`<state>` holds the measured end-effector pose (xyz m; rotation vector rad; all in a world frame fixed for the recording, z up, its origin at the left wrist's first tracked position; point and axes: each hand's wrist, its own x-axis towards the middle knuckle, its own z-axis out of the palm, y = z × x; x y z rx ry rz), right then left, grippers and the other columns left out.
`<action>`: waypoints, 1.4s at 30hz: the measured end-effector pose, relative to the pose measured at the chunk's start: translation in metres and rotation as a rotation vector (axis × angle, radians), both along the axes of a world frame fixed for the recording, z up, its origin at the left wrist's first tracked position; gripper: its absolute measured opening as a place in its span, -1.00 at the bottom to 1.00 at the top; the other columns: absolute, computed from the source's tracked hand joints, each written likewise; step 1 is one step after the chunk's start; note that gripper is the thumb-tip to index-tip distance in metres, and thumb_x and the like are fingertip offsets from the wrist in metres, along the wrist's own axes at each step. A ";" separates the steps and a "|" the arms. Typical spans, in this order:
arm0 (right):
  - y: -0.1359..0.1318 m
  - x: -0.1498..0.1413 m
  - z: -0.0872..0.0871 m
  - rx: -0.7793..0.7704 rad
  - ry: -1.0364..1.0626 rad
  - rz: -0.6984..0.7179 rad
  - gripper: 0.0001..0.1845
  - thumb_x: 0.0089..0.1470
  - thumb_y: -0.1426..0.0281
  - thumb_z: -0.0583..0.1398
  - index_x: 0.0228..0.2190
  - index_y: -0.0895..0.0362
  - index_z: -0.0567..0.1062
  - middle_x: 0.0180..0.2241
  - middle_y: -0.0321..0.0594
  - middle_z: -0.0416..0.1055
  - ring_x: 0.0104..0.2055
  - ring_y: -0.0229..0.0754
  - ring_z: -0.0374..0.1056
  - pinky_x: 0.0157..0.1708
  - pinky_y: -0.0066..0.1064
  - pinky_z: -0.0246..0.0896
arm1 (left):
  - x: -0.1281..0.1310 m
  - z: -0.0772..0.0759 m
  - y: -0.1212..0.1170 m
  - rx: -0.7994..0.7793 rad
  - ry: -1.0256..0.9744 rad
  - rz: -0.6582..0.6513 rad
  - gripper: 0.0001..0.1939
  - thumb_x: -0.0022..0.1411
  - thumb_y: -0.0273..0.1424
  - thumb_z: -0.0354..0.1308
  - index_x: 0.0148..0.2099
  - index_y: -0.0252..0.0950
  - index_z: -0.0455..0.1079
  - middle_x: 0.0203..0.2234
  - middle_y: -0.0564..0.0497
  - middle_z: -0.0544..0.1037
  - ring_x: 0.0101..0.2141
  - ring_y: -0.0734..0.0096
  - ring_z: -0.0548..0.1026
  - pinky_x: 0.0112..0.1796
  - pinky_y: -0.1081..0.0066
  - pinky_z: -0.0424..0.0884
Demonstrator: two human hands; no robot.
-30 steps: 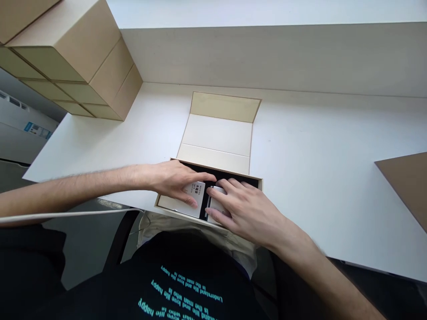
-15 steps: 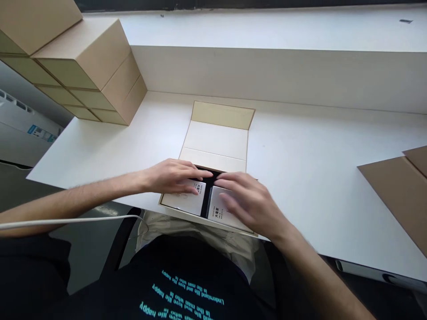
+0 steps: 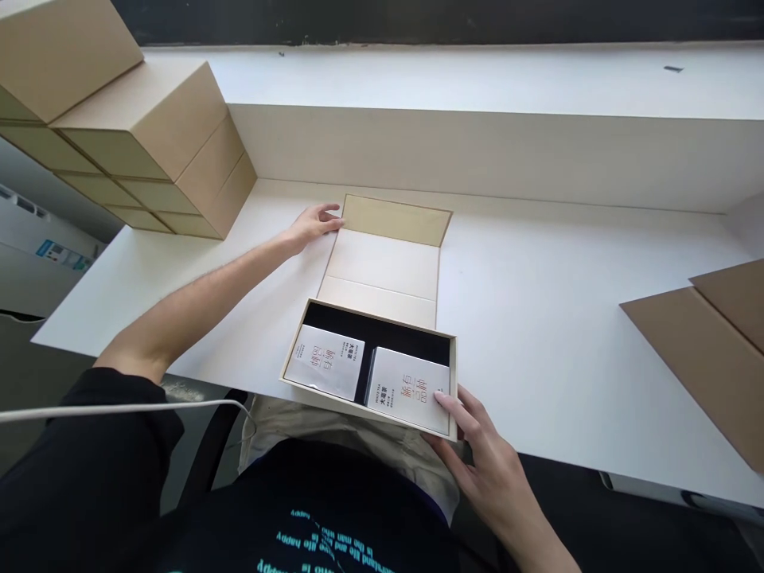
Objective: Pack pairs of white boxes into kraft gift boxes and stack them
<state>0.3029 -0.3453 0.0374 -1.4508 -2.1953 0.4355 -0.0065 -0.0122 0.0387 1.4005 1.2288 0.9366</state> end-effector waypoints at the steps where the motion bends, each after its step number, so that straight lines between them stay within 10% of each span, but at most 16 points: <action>1: 0.000 -0.002 -0.001 0.009 0.013 -0.012 -0.47 0.31 0.37 0.10 0.26 -0.04 0.14 0.24 0.02 0.20 0.09 -0.01 0.41 -0.15 -0.26 0.53 | 0.004 0.000 0.001 0.029 -0.009 -0.016 -0.46 0.08 -0.38 0.32 0.10 -0.45 0.38 -0.21 -0.16 0.61 -0.23 0.39 0.52 -0.10 0.39 0.39; 7: 0.023 -0.011 -0.012 0.089 0.036 -0.044 -0.49 0.32 0.33 0.08 0.26 -0.04 0.15 0.22 0.01 0.26 0.02 0.00 0.47 -0.20 -0.25 0.55 | -0.021 0.038 -0.024 0.306 0.087 0.060 -0.54 0.14 -0.03 0.25 -0.20 -0.38 0.52 -0.24 -0.11 0.61 -0.18 0.30 0.50 -0.11 0.39 0.39; 12: 0.076 -0.028 -0.017 0.016 0.254 -0.089 -0.30 0.31 0.17 0.09 0.35 -0.07 -0.05 0.11 0.04 0.41 -0.36 -0.09 0.55 -0.51 -0.32 0.51 | -0.075 0.104 -0.111 0.590 0.265 0.110 -0.35 0.23 0.18 0.01 -0.18 -0.33 0.54 -0.18 -0.16 0.62 -0.16 0.21 0.53 -0.10 0.27 0.43; 16: 0.106 -0.030 -0.006 -0.223 0.490 -0.046 -0.37 0.35 0.14 -0.01 0.36 -0.08 -0.05 0.16 -0.01 0.38 -0.03 -0.02 0.51 -0.15 -0.22 0.52 | -0.102 0.113 -0.200 0.547 0.360 -0.470 0.04 0.16 0.31 -0.54 -0.29 -0.34 0.58 -0.33 -0.25 0.65 -0.26 0.18 0.58 -0.08 0.16 0.47; 19: 0.109 -0.027 -0.005 -0.288 0.547 -0.061 -0.44 0.36 0.13 -0.06 0.33 -0.11 0.04 0.17 -0.05 0.37 -0.02 -0.03 0.51 -0.06 -0.19 0.48 | -0.109 0.095 -0.230 0.487 0.571 -0.587 -0.25 0.27 0.20 -0.20 -0.11 -0.28 0.56 -0.26 -0.18 0.66 -0.18 0.21 0.58 -0.04 0.19 0.49; 22: 0.108 -0.029 -0.011 -0.218 0.421 0.008 -0.37 0.28 0.07 0.07 0.31 -0.10 0.10 0.11 -0.07 0.44 0.02 0.02 0.48 -0.11 -0.21 0.51 | -0.107 0.080 -0.221 0.597 0.723 -0.425 -0.45 0.22 0.02 0.17 0.12 -0.19 0.45 0.06 -0.20 0.53 0.12 0.13 0.43 0.11 0.10 0.40; 28: 0.124 -0.037 -0.020 -0.083 0.204 0.027 -0.33 0.21 0.04 0.13 0.26 -0.03 0.15 0.04 -0.09 0.49 -0.06 0.06 0.53 -0.24 -0.21 0.54 | -0.081 0.069 -0.174 0.545 0.983 -0.516 -0.06 0.02 0.09 0.32 0.37 -0.10 0.15 0.42 -0.24 -0.13 0.38 -0.22 -0.14 0.29 -0.19 -0.09; 42: 0.173 -0.066 -0.003 -0.210 0.230 -0.020 -0.35 0.24 -0.05 0.01 0.24 -0.04 0.17 -0.01 -0.11 0.51 -0.06 0.11 0.49 -0.08 -0.10 0.40 | -0.073 0.066 -0.183 0.339 1.037 -0.384 0.14 -0.05 0.19 0.27 0.44 -0.10 -0.10 0.41 -0.39 -0.25 0.34 -0.44 -0.08 0.19 -0.28 0.03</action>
